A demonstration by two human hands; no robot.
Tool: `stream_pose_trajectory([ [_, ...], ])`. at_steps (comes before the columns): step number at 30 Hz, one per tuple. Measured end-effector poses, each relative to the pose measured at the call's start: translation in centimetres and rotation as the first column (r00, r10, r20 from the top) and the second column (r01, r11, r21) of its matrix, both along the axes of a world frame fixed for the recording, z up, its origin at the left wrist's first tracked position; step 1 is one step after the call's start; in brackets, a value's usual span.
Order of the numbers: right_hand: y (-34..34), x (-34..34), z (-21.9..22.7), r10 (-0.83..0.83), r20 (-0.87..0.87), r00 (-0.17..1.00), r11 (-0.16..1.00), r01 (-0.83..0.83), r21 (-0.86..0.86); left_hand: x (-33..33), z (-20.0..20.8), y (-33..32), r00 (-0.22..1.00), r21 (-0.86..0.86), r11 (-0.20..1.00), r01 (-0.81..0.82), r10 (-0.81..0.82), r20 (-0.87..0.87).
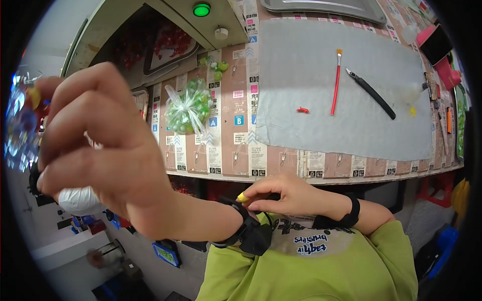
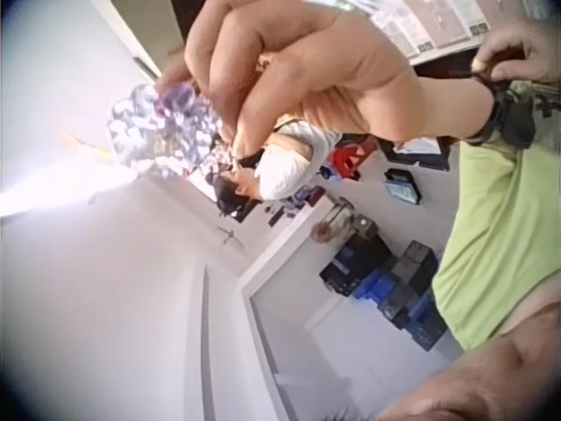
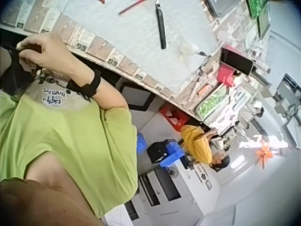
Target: Assemble small red and yellow plastic components for a toy or figurine at a manufacturing workbench.
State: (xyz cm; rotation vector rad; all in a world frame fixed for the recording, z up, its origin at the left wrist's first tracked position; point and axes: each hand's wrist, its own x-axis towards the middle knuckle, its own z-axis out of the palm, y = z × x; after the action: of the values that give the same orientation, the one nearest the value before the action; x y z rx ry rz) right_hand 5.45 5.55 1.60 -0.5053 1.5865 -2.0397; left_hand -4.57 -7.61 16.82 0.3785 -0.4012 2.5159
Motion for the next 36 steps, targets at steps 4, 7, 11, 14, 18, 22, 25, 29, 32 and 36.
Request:
stream_pose_trajectory([
  [4,-0.8,0.3,-0.4,0.009,-0.031,0.999,0.997,-0.011,-0.081,1.0,0.6,-1.2,0.995,0.086,0.991,0.102,-0.102,0.004],
  [7,-0.7,0.2,-0.3,0.045,-0.039,0.998,0.990,-0.050,-0.135,2.0,1.7,-2.1,0.979,0.036,0.979,0.201,-0.200,-0.035],
  [11,-1.4,-0.1,0.0,0.098,0.015,0.995,0.960,-0.091,-0.267,3.9,2.1,-1.0,0.986,0.032,0.994,0.107,-0.102,-0.134],
  [14,-1.9,-0.3,-0.3,0.107,0.023,0.994,0.939,-0.094,-0.331,3.8,2.7,-0.9,0.967,-0.025,0.969,0.247,-0.248,-0.060],
  [18,-1.7,-1.1,-0.3,0.163,-0.127,0.978,0.960,-0.188,-0.210,4.5,2.8,-0.6,0.965,-0.023,0.965,0.261,-0.261,0.000],
  [22,-1.1,-1.3,-0.4,0.268,0.116,0.956,0.945,-0.237,-0.225,4.3,2.5,-0.4,0.971,-0.021,0.971,0.239,-0.239,-0.009],
  [25,-0.7,-1.3,-0.1,0.259,0.161,0.952,0.953,-0.225,-0.205,4.1,2.3,-0.4,0.975,-0.020,0.975,0.221,-0.221,-0.014],
  [29,-0.1,-0.9,0.3,0.135,0.075,0.988,0.988,-0.128,-0.086,3.7,2.1,-0.6,0.980,-0.025,0.980,0.196,-0.196,-0.019],
  [32,0.3,-0.1,0.6,0.038,0.104,0.994,0.996,-0.030,-0.080,3.3,2.1,-2.2,0.988,-0.019,0.989,0.145,-0.146,-0.056],
  [36,1.1,0.1,0.6,-0.011,-0.087,0.996,0.999,0.007,-0.044,3.0,2.0,-3.5,0.991,0.000,0.997,0.072,-0.072,-0.115],
])
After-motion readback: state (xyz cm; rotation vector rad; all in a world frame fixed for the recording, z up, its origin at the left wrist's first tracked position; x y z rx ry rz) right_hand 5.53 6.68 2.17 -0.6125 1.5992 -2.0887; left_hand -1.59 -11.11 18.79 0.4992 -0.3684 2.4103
